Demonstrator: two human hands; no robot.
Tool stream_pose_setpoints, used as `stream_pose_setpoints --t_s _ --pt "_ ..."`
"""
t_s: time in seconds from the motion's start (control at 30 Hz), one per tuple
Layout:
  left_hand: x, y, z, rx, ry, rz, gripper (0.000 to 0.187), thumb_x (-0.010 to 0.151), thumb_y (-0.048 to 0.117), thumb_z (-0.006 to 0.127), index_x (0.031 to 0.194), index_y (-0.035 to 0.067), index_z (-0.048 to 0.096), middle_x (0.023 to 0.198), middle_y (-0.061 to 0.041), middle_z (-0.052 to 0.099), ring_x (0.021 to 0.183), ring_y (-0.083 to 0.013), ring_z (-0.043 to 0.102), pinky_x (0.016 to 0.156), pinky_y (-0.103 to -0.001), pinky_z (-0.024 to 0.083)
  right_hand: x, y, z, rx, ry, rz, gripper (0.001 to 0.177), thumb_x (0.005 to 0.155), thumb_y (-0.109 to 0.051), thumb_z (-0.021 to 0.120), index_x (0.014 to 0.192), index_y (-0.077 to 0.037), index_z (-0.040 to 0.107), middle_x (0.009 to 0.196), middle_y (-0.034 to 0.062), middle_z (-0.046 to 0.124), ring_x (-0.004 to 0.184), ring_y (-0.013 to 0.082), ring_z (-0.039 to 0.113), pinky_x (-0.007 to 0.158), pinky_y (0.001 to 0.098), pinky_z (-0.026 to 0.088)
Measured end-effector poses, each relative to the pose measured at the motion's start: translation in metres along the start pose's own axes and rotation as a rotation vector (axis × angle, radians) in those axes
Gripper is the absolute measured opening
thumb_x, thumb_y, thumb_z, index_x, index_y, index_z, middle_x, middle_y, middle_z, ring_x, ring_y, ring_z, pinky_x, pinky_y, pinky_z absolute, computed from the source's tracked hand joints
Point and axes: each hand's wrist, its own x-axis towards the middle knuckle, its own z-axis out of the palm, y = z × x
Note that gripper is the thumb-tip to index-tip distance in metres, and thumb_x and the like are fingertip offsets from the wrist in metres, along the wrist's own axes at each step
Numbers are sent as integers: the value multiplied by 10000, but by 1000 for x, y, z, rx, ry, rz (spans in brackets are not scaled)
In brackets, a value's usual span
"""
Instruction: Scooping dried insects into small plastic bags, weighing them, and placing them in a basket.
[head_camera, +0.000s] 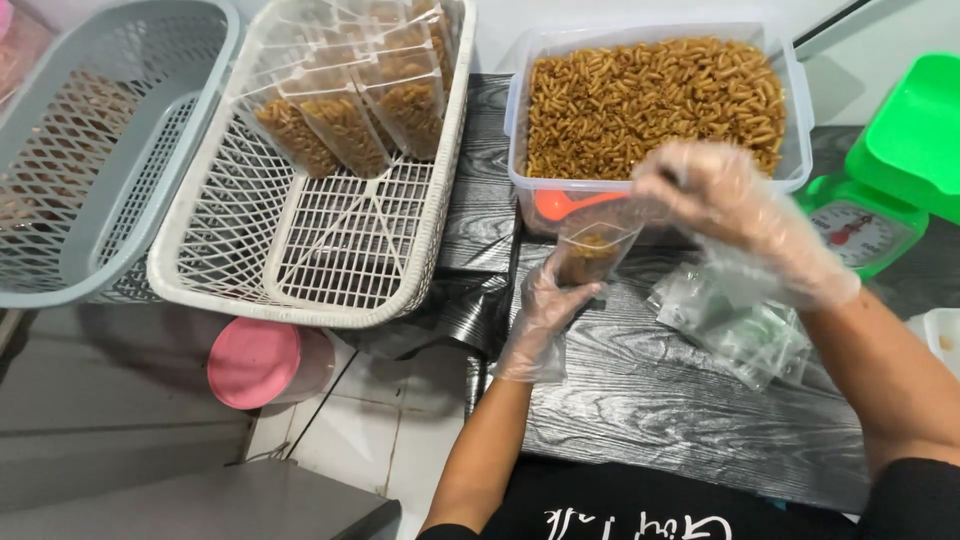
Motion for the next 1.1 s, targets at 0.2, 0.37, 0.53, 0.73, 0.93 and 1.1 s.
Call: stream_pose_setpoints --t_s 0.2,0.37,0.53,0.73,0.93,1.1 --pt "5 -21 1 186 3 38 702 622 452 918 1259 289 673 1055 -77 771 1067 -319 732 950 -441 589 65 71 12 -68 -336 260 139 872 -296 790 982 -213 779 902 57 792 926 291 749 843 424 577" --pt "7 -38 5 244 98 157 643 571 483 939 1145 288 722 959 -14 771 968 -262 762 854 -375 609 85 110 46 82 -556 373 222 671 -186 878 892 -187 865 803 44 810 758 226 767 722 349 598" --pt "-3 -16 6 198 114 124 632 578 427 935 1144 244 723 994 -31 736 983 -274 732 871 -382 608 77 97 53 369 -474 600 297 600 52 749 849 -74 853 734 173 766 675 304 744 660 394 583" --pt "-5 14 -6 197 44 -20 661 639 452 906 1232 253 692 1036 -82 758 1038 -320 735 909 -430 597 71 98 40 613 -590 550 227 646 10 801 868 39 835 728 237 766 674 290 737 573 381 556" --pt "-2 10 -5 226 0 -12 644 654 504 881 1219 267 684 1010 -83 753 1036 -336 729 918 -457 594 92 90 32 459 -712 446 219 692 8 808 899 78 827 761 269 774 686 305 708 570 402 542" --pt "0 7 -9 249 -68 -50 613 679 554 840 1207 302 661 1067 -67 751 1093 -332 714 979 -462 571 98 117 65 238 -662 373 176 834 -109 747 949 19 787 832 244 768 780 345 706 666 424 524"
